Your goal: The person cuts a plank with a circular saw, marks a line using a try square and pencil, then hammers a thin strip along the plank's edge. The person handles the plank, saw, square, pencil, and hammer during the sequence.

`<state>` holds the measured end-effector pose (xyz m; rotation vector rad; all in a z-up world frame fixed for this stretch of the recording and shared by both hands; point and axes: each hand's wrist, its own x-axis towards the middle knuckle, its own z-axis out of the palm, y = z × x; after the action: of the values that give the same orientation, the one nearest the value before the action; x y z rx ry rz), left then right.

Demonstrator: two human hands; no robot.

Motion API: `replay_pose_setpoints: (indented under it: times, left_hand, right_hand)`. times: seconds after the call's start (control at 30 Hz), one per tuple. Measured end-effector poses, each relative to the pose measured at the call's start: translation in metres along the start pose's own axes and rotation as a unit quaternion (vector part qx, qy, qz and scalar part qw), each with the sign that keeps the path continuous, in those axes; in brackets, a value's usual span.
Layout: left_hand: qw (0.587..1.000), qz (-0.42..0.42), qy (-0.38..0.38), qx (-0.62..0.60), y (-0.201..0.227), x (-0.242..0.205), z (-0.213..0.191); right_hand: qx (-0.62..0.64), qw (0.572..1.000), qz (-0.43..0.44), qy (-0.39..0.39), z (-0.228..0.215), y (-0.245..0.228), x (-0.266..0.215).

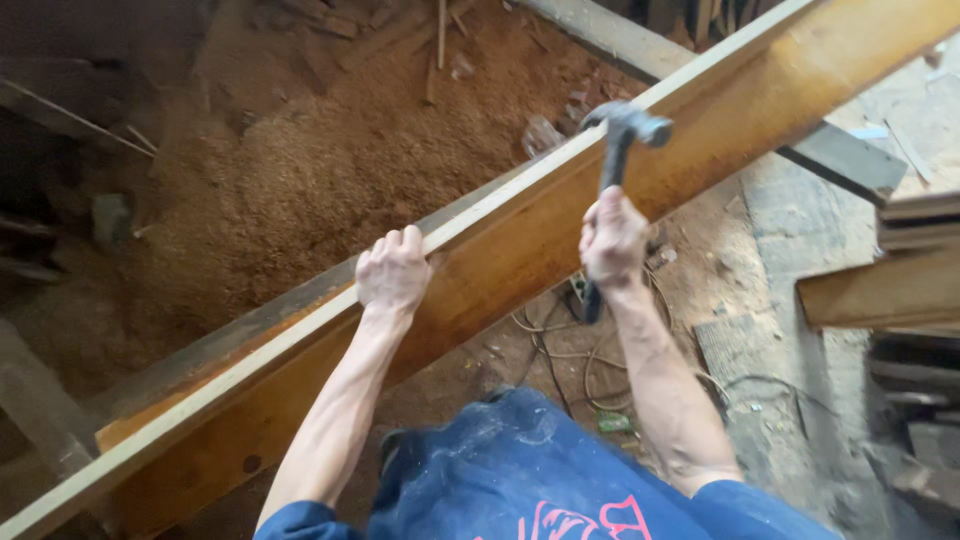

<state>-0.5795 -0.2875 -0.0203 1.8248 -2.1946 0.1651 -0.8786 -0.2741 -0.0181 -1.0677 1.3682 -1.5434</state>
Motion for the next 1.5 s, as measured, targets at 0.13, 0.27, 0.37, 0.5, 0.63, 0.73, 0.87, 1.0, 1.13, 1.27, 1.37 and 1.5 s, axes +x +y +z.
replay_pose_setpoints:
  times: [0.13,0.27,0.37,0.5,0.63,0.73,0.87,1.0,1.13,1.27,1.37,1.5]
  left_hand:
    - [1.000,0.008,0.003,-0.010,0.005,-0.012,-0.005]
    - [1.000,0.012,0.014,0.011,0.008,-0.017,-0.014]
    - [1.000,0.016,0.022,0.010,0.009,-0.018,-0.015]
    - [1.000,0.020,0.017,0.008,0.008,-0.017,-0.016]
    - [0.999,0.019,0.032,0.024,0.009,-0.017,-0.016]
    - [0.999,0.017,0.032,0.039,0.011,-0.021,-0.015]
    - [0.998,0.024,0.045,0.037,0.013,-0.022,-0.014]
    - [0.998,0.020,0.041,0.042,0.010,-0.021,-0.015]
    - [0.999,0.014,0.027,0.043,0.010,-0.021,-0.015]
    - [0.999,0.011,0.011,0.050,0.009,-0.020,-0.013]
    - [0.998,0.011,0.024,0.056,0.006,-0.017,-0.010]
    - [0.998,0.015,0.014,0.061,0.006,-0.017,-0.013]
  right_hand:
    - [0.003,1.000,-0.018,0.025,-0.046,-0.021,0.010]
    - [0.025,0.995,-0.073,0.057,-0.061,-0.022,0.010]
    - [-0.099,0.983,-0.143,0.062,-0.045,0.003,0.015]
    - [-0.279,0.957,-0.081,0.002,-0.035,0.022,0.013]
    - [-0.159,0.986,-0.048,0.026,-0.054,0.010,0.023]
    - [0.068,0.983,-0.150,0.077,-0.053,0.010,0.031]
    - [-0.211,0.971,-0.100,0.061,-0.030,0.028,0.031]
    - [-0.032,0.995,0.023,0.086,-0.048,0.029,0.024]
    - [0.059,0.983,-0.148,0.095,-0.077,0.021,0.053]
    - [-0.165,0.951,-0.212,0.155,-0.052,0.044,0.068]
    - [-0.079,0.991,0.009,0.110,-0.048,0.050,0.062]
    - [0.116,0.984,-0.013,0.131,-0.069,0.040,0.066]
